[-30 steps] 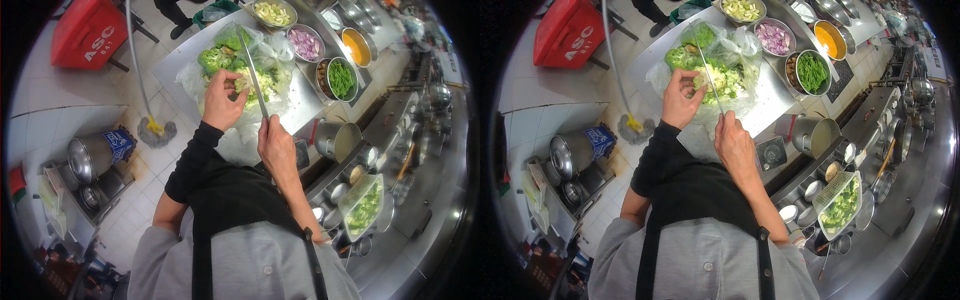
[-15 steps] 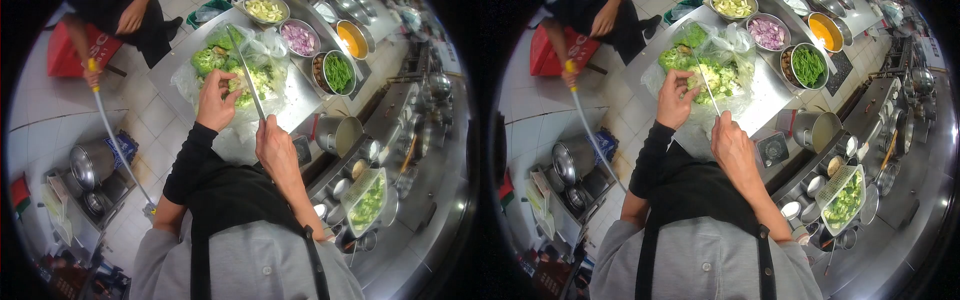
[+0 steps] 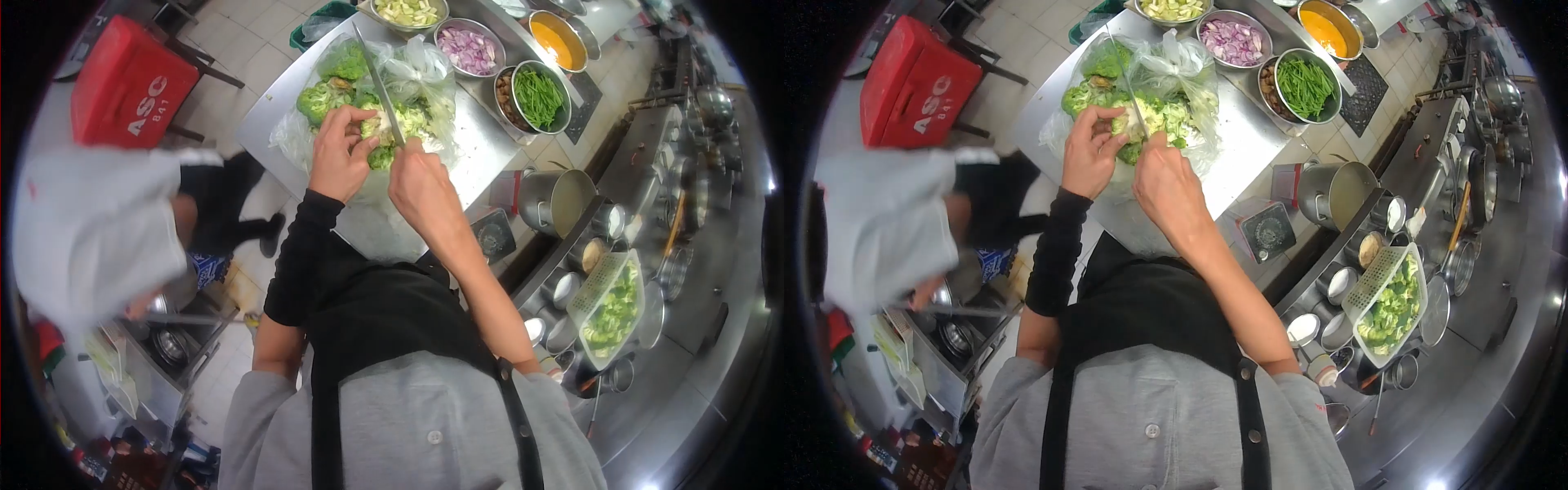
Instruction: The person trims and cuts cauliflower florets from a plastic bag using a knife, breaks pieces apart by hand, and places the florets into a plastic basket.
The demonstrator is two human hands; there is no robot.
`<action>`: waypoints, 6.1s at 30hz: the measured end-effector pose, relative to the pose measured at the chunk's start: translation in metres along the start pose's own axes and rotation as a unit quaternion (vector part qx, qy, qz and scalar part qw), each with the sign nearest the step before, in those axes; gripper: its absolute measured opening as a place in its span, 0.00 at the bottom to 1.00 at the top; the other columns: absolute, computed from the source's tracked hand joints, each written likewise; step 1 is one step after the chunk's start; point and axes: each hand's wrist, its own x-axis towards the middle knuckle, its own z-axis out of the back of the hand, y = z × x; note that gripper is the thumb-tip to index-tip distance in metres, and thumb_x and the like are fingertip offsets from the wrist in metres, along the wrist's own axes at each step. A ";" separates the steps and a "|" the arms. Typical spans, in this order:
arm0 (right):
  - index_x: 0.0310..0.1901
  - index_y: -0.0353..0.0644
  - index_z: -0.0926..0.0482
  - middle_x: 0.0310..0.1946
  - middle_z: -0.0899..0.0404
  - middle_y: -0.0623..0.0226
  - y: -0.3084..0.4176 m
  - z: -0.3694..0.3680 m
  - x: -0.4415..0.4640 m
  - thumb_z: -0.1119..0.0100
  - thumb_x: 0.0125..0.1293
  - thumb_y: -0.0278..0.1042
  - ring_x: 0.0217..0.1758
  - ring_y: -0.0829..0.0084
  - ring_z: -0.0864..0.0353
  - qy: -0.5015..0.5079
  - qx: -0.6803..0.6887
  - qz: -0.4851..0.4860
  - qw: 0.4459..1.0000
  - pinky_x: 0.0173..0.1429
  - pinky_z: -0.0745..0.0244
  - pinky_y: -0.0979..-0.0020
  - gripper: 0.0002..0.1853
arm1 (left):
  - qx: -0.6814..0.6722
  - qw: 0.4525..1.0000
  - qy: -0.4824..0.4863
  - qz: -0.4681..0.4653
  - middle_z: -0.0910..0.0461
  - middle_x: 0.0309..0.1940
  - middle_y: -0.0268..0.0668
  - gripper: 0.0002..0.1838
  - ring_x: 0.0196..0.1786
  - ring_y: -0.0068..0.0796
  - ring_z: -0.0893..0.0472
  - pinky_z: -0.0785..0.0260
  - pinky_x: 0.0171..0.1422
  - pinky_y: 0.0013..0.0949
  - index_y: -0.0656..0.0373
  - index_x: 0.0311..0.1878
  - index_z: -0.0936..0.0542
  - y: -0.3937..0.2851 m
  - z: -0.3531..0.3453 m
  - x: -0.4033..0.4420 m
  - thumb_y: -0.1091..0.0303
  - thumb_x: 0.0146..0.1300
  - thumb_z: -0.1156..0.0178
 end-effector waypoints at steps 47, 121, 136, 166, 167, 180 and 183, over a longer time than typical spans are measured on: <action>0.55 0.41 0.13 0.57 0.12 0.53 -0.178 0.011 -0.347 0.26 0.72 0.40 0.65 0.58 0.16 -0.188 0.393 -0.154 0.887 0.69 0.24 0.55 0.16 | 0.095 0.672 0.535 -0.502 0.29 0.69 0.48 0.30 0.70 0.59 0.27 0.29 0.72 0.55 0.51 0.67 0.17 -0.199 -0.592 -0.363 0.73 0.57 0.27; 0.88 0.57 0.40 0.26 0.20 0.37 -0.021 0.104 -0.084 0.46 0.71 0.19 0.35 0.35 0.15 0.213 0.082 -0.138 0.964 0.49 0.22 0.41 0.44 | -0.013 0.994 -0.082 0.070 0.19 0.56 0.43 0.24 0.60 0.33 0.17 0.21 0.67 0.35 0.65 0.64 0.24 0.023 -0.003 0.001 0.79 0.66 0.29; 0.80 0.74 0.25 0.41 0.25 0.62 -0.045 0.086 -0.175 0.31 0.62 0.19 0.32 0.60 0.15 0.013 -0.137 -0.004 0.991 0.34 0.16 0.56 0.46 | -0.456 0.847 0.016 0.273 0.17 0.57 0.36 0.16 0.54 0.29 0.18 0.23 0.64 0.37 0.63 0.65 0.22 -0.016 0.011 -0.011 0.63 0.83 0.36; 0.86 0.58 0.34 0.40 0.14 0.44 -0.043 0.060 -0.146 0.40 0.75 0.20 0.39 0.45 0.12 -0.035 0.093 -0.058 0.993 0.49 0.19 0.50 0.40 | -0.373 0.910 0.010 0.180 0.25 0.66 0.50 0.19 0.64 0.44 0.17 0.21 0.71 0.49 0.67 0.69 0.28 -0.038 0.015 -0.032 0.73 0.80 0.42; 0.86 0.58 0.34 0.41 0.13 0.44 -0.048 0.059 -0.146 0.40 0.76 0.20 0.39 0.45 0.11 -0.052 0.096 -0.058 0.992 0.49 0.19 0.50 0.40 | -0.430 0.882 0.019 0.194 0.24 0.65 0.50 0.18 0.63 0.44 0.17 0.20 0.69 0.48 0.66 0.68 0.27 -0.042 0.016 -0.032 0.72 0.80 0.41; 0.86 0.58 0.35 0.35 0.14 0.45 -0.068 0.055 -0.159 0.41 0.78 0.24 0.37 0.42 0.12 -0.031 0.086 -0.087 0.992 0.45 0.18 0.48 0.37 | 0.295 0.941 0.089 0.142 0.27 0.66 0.57 0.37 0.65 0.56 0.18 0.23 0.68 0.52 0.55 0.66 0.24 -0.010 -0.001 -0.008 0.45 0.62 0.20; 0.88 0.64 0.39 0.31 0.17 0.47 -0.062 0.053 -0.167 0.42 0.77 0.24 0.32 0.43 0.14 0.014 0.054 -0.062 0.997 0.40 0.21 0.43 0.41 | 0.296 0.944 0.040 0.137 0.28 0.65 0.56 0.33 0.64 0.53 0.20 0.23 0.67 0.47 0.53 0.66 0.23 0.000 -0.018 -0.022 0.51 0.64 0.21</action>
